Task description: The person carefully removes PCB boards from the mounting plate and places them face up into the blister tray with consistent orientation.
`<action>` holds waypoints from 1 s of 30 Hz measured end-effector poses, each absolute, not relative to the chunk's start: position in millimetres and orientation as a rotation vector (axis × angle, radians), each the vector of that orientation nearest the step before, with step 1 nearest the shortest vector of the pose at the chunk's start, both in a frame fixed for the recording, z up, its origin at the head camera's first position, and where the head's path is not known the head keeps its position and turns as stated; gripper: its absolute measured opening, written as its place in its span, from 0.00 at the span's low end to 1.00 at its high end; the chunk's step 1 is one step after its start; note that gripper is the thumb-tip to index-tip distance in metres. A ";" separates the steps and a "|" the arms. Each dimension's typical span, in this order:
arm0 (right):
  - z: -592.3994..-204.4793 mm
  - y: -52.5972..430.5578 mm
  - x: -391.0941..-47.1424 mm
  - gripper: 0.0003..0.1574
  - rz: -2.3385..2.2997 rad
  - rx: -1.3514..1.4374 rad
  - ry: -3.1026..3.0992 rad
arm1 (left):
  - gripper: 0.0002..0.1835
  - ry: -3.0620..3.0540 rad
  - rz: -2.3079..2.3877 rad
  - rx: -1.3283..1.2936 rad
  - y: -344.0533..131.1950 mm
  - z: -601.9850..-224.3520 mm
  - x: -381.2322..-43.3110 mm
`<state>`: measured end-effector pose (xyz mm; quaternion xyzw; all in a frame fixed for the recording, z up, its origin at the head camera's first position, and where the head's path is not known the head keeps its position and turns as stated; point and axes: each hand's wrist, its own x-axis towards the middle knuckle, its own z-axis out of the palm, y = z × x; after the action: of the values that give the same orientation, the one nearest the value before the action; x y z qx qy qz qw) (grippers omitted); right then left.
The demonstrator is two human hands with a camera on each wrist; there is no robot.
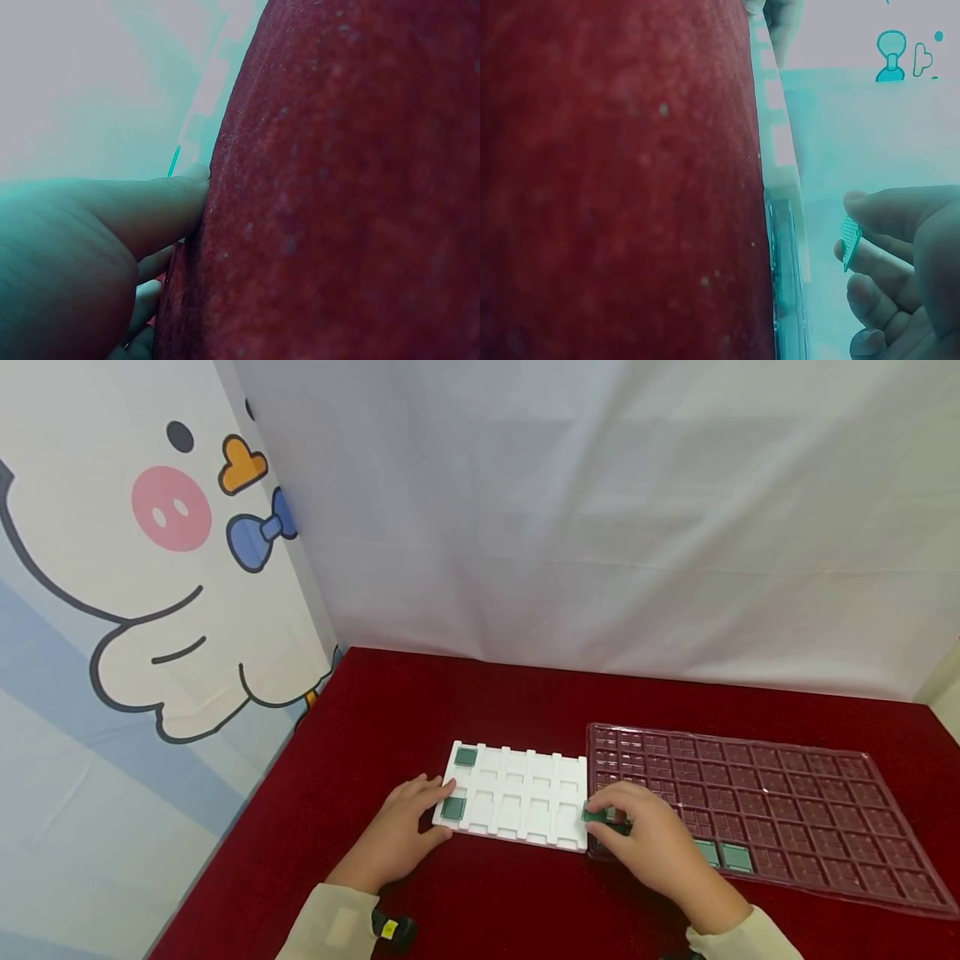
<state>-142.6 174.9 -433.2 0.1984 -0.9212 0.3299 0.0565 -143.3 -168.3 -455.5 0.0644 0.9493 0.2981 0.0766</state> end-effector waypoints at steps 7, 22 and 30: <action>-431.9 178.4 -142.2 0.11 0.996 0.598 -2.803 | 0.36 2.851 0.891 0.203 -168.2 -455.0 -142.9; -433.0 186.6 -143.1 0.11 0.966 0.564 -2.825 | 0.36 2.846 0.883 0.200 -168.5 -455.2 -143.1; -430.6 193.7 -140.9 0.12 0.985 0.541 -2.831 | 0.36 2.839 0.880 0.194 -168.0 -454.7 -143.5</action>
<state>-140.9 193.7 -430.6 0.1774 -0.9284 0.3230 0.0479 -143.5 -168.0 -454.7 0.0650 0.9500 0.2944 0.0814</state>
